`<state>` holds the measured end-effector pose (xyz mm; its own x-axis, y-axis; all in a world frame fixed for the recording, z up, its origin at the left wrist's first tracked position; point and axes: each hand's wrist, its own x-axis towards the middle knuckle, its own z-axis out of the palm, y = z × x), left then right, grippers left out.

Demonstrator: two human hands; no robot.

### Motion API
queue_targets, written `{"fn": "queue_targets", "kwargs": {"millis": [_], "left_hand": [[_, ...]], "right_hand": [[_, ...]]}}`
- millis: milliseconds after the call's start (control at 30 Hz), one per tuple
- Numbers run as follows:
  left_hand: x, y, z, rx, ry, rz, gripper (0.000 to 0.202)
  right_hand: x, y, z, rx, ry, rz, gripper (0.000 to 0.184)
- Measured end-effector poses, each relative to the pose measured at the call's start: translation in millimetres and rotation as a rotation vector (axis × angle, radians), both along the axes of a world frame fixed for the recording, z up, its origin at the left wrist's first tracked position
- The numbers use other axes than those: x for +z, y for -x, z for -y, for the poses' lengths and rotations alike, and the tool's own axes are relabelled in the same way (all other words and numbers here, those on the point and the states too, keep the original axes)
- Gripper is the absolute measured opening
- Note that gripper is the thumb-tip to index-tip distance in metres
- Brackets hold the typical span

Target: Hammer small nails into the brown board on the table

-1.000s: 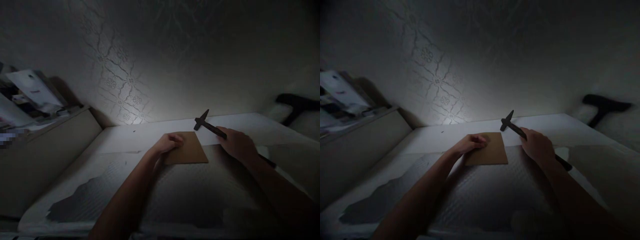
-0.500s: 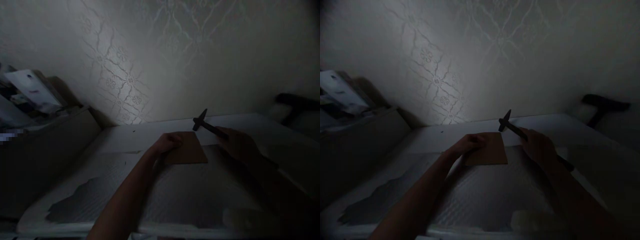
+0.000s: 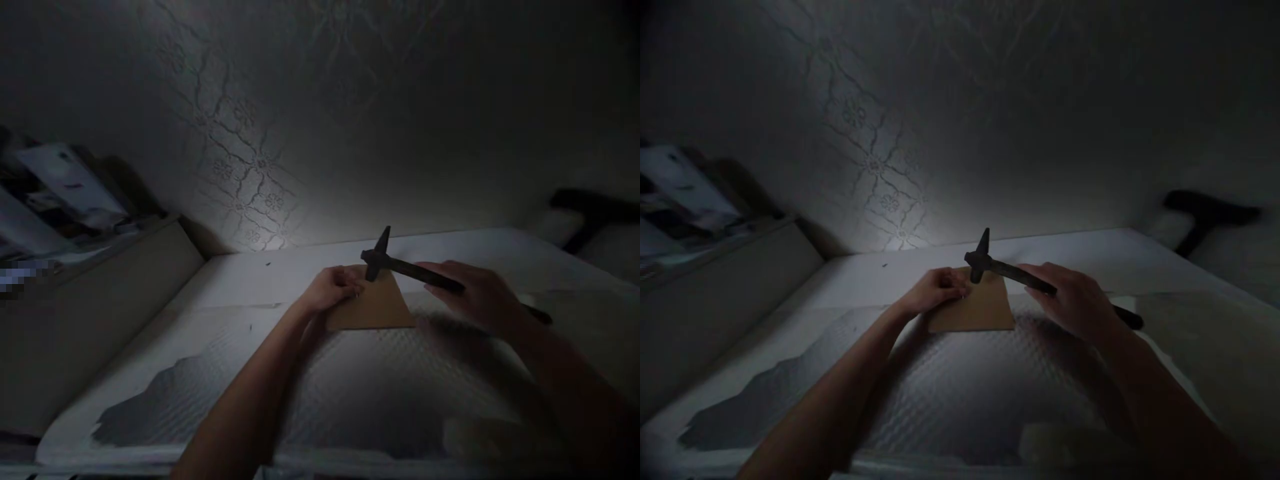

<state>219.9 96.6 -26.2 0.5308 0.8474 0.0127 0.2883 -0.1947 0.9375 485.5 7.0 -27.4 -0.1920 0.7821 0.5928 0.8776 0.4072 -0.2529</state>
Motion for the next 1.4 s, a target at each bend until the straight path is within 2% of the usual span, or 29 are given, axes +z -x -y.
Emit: {"fn": "queue_targets", "kwargs": {"millis": [167, 333, 600, 900, 1267, 1400], "left_hand": [[-2.2, 1, 0, 0.025, -0.192, -0.108, 0.025], [3.2, 0, 4, 0.063, -0.314, -0.225, 0.029], [11.1, -2, 10, 0.041, -0.476, -0.420, 0.014], [13.4, -5, 17, 0.081, -0.524, -0.515, 0.018], [10.3, -5, 19, 0.057, -0.490, -0.448, 0.010], [11.0, -5, 21, 0.090, -0.487, -0.435, 0.020]], "right_hand": [[4.0, 3, 3, -0.026, 0.036, 0.014, 0.038], [6.6, 5, 3, -0.039, 0.062, 0.019, 0.038], [5.7, 6, 4, -0.050, 0.057, 0.037, 0.037], [5.1, 4, 3, -0.056, 0.069, 0.059, 0.037], [5.0, 7, 4, -0.031, 0.040, 0.025, 0.037], [4.8, 11, 4, 0.020, 0.063, 0.023, 0.038]]}}
